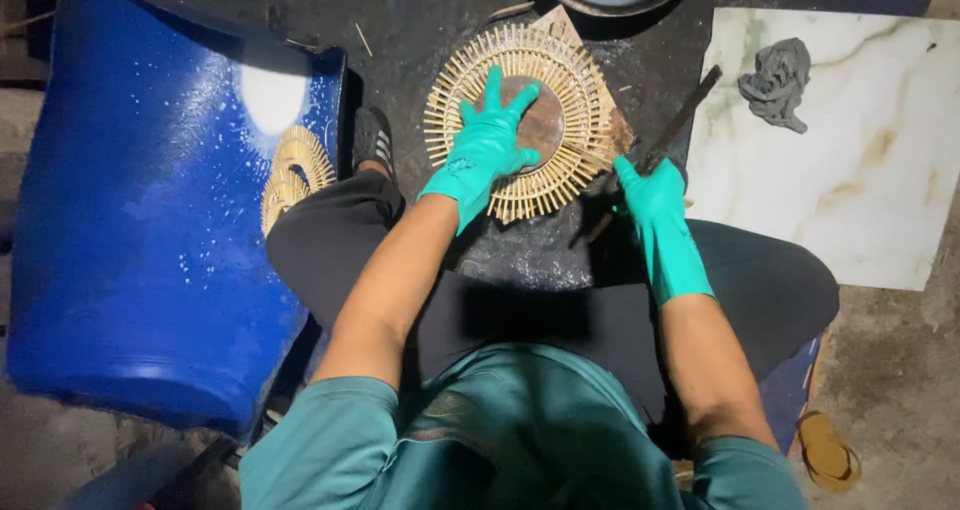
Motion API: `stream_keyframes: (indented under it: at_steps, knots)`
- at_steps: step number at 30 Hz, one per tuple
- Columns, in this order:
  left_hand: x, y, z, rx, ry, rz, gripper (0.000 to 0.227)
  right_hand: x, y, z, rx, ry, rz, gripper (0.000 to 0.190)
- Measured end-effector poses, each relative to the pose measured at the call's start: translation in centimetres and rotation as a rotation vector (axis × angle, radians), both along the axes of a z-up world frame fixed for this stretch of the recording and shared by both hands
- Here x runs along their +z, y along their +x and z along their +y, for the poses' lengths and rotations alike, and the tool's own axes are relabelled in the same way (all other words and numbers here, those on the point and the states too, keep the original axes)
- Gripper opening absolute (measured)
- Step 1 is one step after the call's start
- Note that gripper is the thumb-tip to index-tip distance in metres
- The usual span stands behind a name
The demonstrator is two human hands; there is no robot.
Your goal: The recorder is assembling and cleaning bamboo frames, using a tool to scrape or apply material to the strips.
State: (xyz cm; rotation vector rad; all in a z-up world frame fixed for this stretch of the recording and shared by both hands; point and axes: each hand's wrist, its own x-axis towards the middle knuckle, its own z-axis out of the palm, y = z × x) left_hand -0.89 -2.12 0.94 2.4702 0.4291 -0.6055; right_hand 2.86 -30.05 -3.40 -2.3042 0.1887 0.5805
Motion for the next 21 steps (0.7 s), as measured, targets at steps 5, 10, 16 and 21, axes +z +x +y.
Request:
stream_keyframes:
  at_steps: [5, 10, 16, 21]
  knots:
    - [1.0, -0.1, -0.2, 0.032, -0.037, 0.117, 0.111, 1.7, 0.2, -0.4, 0.068, -0.044, -0.013, 0.044]
    - [-1.0, 0.2, -0.8, -0.007, 0.049, 0.074, 0.106, 12.3, -1.3, 0.8, 0.027, 0.199, 0.029, 0.029]
    - [-1.8, -1.1, -1.1, -0.003, 0.005, -0.059, 0.107, 11.1, -4.4, 1.2, 0.020, 0.750, -0.154, 0.014]
    - [-0.9, -1.3, -0.4, -0.045, 0.015, -0.043, 0.104, 11.3, -4.9, 2.1, 0.077, 0.716, -0.206, 0.015]
